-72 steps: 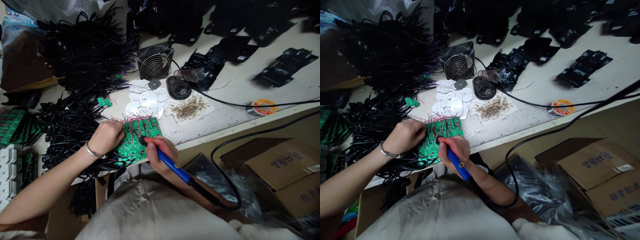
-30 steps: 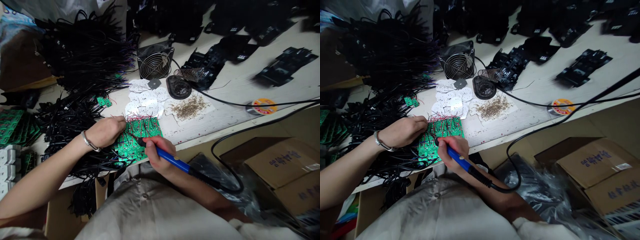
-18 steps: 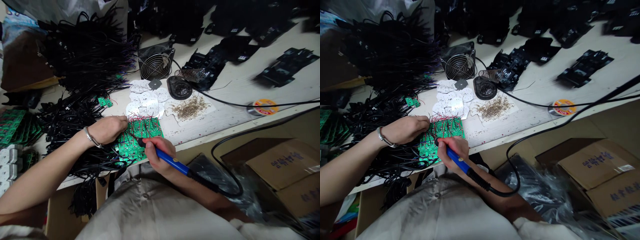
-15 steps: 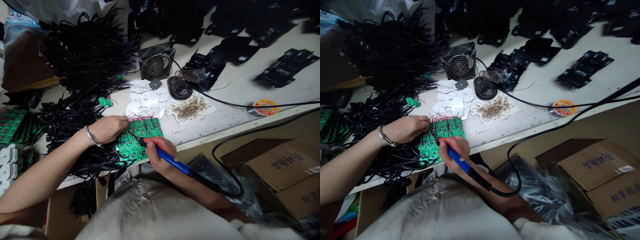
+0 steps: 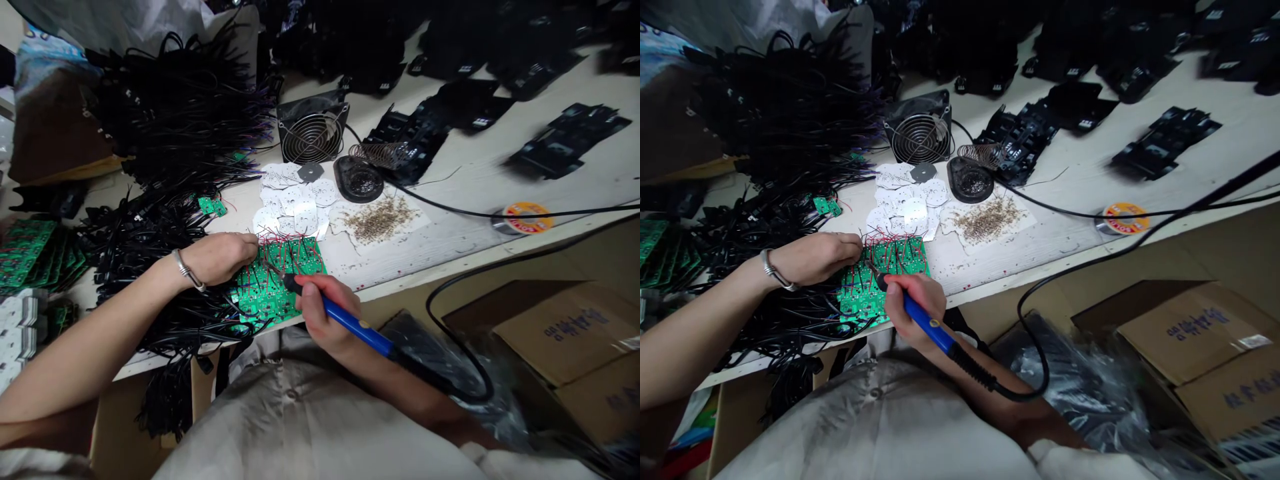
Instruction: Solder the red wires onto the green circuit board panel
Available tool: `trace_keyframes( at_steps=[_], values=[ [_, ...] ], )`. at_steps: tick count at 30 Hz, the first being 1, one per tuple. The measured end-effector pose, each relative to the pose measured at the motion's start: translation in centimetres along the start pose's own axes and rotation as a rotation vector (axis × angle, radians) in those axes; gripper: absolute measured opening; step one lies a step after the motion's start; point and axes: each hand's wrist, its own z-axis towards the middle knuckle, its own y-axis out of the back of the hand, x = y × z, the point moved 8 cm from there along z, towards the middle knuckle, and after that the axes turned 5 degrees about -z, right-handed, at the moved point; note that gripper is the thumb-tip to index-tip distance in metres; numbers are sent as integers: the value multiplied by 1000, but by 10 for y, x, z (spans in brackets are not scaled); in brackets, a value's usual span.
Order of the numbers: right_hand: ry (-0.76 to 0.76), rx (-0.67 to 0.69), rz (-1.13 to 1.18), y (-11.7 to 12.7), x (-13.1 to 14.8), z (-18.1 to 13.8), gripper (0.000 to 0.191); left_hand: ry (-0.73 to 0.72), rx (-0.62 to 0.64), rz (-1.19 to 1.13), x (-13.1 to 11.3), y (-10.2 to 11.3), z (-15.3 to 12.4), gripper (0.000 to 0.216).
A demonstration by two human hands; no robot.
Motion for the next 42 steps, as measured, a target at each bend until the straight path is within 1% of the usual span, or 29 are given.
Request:
trace_keyframes(
  at_steps=[3,6,8,10,13,17,22,26,28,33,42],
  values=[
    [-92,-57,76,10,-14,-4,16,11,5,8,0,0,0,25],
    [-142,-199,133,28,-34,-1,19,4,-8,18,0,0,0,25],
    [-141,-317,143,42,-49,3,18,-6,-19,24,0,0,0,25],
    [-129,-396,152,52,-65,4,18,-11,-27,32,0,0,0,24],
    [-105,-444,187,58,-86,0,18,-2,-26,42,0,-1,0,24],
    [-31,-408,155,55,-93,-7,20,15,-21,46,2,-3,1,24],
    [-66,-396,140,53,-98,-9,23,8,-69,24,2,-1,-1,25],
    [-31,-382,118,51,-102,-10,22,1,-103,13,2,-1,-3,23],
    [20,-372,83,50,-102,-11,21,1,-118,-1,2,0,-3,23],
    [235,-299,-134,46,-93,-12,24,-3,-147,7,2,-1,-2,23],
    [462,-320,-266,43,-72,-12,30,-22,-174,53,3,-1,-1,20]
  ],
)
